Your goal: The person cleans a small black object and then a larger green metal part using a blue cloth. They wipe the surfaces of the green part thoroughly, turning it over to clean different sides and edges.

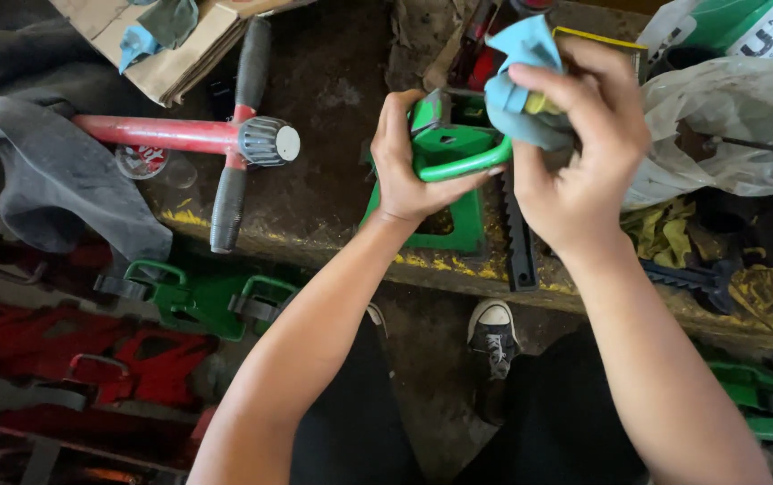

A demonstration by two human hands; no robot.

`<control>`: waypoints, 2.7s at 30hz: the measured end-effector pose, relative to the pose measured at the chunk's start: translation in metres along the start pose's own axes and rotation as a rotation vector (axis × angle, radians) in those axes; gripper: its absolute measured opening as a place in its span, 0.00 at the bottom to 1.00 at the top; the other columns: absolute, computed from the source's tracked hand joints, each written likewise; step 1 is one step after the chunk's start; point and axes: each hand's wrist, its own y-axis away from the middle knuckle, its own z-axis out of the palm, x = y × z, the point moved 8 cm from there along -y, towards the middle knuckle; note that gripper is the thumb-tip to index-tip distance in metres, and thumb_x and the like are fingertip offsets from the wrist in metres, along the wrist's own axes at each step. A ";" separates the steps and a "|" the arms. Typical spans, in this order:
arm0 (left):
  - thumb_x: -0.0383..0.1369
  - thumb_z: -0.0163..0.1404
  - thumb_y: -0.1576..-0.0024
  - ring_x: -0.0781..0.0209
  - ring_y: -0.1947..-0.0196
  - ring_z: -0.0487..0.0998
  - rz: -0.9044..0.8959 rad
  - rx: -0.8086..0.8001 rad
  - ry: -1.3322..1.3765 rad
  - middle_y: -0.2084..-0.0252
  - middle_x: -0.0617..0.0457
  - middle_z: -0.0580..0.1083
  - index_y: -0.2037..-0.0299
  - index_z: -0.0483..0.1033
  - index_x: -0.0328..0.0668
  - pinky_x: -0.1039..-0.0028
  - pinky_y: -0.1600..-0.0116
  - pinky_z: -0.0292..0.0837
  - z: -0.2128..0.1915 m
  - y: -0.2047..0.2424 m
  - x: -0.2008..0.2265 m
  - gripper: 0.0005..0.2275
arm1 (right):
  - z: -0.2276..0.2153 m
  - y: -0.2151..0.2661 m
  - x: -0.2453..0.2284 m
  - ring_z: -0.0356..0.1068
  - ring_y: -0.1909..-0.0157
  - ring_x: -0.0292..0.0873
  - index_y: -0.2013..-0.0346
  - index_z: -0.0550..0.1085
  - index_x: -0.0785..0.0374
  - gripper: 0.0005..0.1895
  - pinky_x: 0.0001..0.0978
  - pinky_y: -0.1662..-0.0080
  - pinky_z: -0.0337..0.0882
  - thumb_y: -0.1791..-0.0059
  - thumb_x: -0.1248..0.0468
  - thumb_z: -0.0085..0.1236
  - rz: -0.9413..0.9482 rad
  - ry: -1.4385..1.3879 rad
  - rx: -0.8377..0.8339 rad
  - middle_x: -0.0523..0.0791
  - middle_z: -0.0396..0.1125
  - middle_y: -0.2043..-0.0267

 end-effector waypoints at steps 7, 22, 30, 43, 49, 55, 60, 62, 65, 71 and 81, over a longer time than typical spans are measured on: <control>0.45 0.74 0.61 0.51 0.53 0.81 -0.120 0.005 0.031 0.48 0.44 0.75 0.36 0.59 0.36 0.67 0.46 0.79 0.001 0.012 -0.013 0.46 | 0.019 -0.021 -0.021 0.73 0.45 0.45 0.43 0.78 0.62 0.19 0.36 0.45 0.75 0.47 0.80 0.63 -0.104 0.136 -0.166 0.49 0.66 0.40; 0.38 0.66 0.51 0.42 0.35 0.70 -0.183 0.012 0.018 0.37 0.38 0.67 0.27 0.46 0.36 0.55 0.28 0.63 -0.001 0.026 -0.027 0.46 | 0.098 -0.015 -0.028 0.69 0.47 0.53 0.59 0.79 0.66 0.13 0.46 0.43 0.70 0.56 0.63 0.65 -0.197 0.339 -0.582 0.49 0.71 0.50; 0.43 0.70 0.55 0.45 0.43 0.76 -0.133 -0.076 -0.002 0.44 0.43 0.72 0.25 0.38 0.38 0.57 0.32 0.67 -0.004 0.019 -0.021 0.55 | 0.093 -0.016 0.005 0.72 0.50 0.50 0.63 0.78 0.68 0.09 0.41 0.46 0.72 0.54 0.65 0.59 0.001 0.065 -0.661 0.49 0.73 0.56; 0.45 0.79 0.68 0.44 0.45 0.78 -0.124 -0.199 -0.013 0.45 0.42 0.72 0.25 0.37 0.36 0.58 0.38 0.73 -0.007 0.012 -0.011 0.66 | 0.019 0.023 0.057 0.71 0.48 0.38 0.46 0.78 0.66 0.09 0.27 0.43 0.70 0.40 0.66 0.59 0.343 -0.193 -0.131 0.46 0.74 0.49; 0.45 0.79 0.69 0.46 0.51 0.80 -0.148 -0.232 -0.059 0.52 0.43 0.76 0.26 0.39 0.36 0.59 0.42 0.74 -0.007 0.011 -0.010 0.66 | 0.024 0.046 0.093 0.72 0.56 0.35 0.49 0.79 0.64 0.11 0.27 0.50 0.72 0.44 0.67 0.56 0.493 -0.110 -0.096 0.44 0.76 0.56; 0.47 0.79 0.70 0.48 0.50 0.84 -0.201 -0.277 0.026 0.51 0.43 0.79 0.26 0.41 0.34 0.61 0.42 0.78 -0.005 0.017 -0.033 0.66 | 0.027 0.051 0.083 0.76 0.55 0.40 0.51 0.79 0.66 0.10 0.30 0.53 0.72 0.45 0.67 0.57 0.508 -0.013 -0.115 0.50 0.78 0.57; 0.48 0.79 0.71 0.44 0.46 0.81 -0.151 -0.329 -0.079 0.47 0.41 0.78 0.30 0.51 0.34 0.57 0.40 0.76 -0.002 0.019 -0.045 0.61 | 0.029 0.048 0.069 0.78 0.55 0.48 0.49 0.78 0.65 0.10 0.33 0.53 0.72 0.43 0.66 0.54 0.480 -0.056 -0.058 0.53 0.77 0.57; 0.48 0.79 0.72 0.40 0.44 0.78 -0.080 -0.346 -0.143 0.45 0.39 0.76 0.31 0.53 0.34 0.55 0.39 0.73 -0.002 0.016 -0.043 0.60 | 0.033 0.054 0.081 0.78 0.56 0.50 0.49 0.77 0.65 0.11 0.35 0.54 0.72 0.43 0.66 0.53 0.514 -0.014 -0.083 0.55 0.75 0.58; 0.48 0.79 0.76 0.34 0.43 0.73 -0.175 -0.455 -0.246 0.43 0.35 0.73 0.33 0.57 0.36 0.51 0.41 0.70 0.000 0.015 -0.048 0.59 | 0.035 0.059 0.094 0.78 0.58 0.54 0.50 0.78 0.64 0.11 0.37 0.58 0.72 0.45 0.66 0.53 0.561 0.060 -0.188 0.57 0.74 0.61; 0.47 0.78 0.69 0.39 0.39 0.74 -0.150 -0.512 -0.173 0.41 0.39 0.74 0.35 0.67 0.40 0.54 0.35 0.70 -0.008 0.018 -0.047 0.49 | 0.028 0.051 0.083 0.78 0.55 0.54 0.52 0.79 0.65 0.09 0.39 0.54 0.74 0.46 0.67 0.56 0.420 0.076 -0.240 0.56 0.75 0.58; 0.31 0.46 0.32 0.55 0.47 0.76 -0.291 -0.331 -0.146 0.49 0.45 0.75 0.42 0.71 0.33 0.69 0.41 0.72 -0.066 -0.012 0.037 0.12 | -0.021 0.018 0.001 0.68 0.64 0.33 0.54 0.72 0.66 0.06 0.25 0.64 0.69 0.41 0.66 0.59 0.127 -0.225 0.194 0.45 0.70 0.55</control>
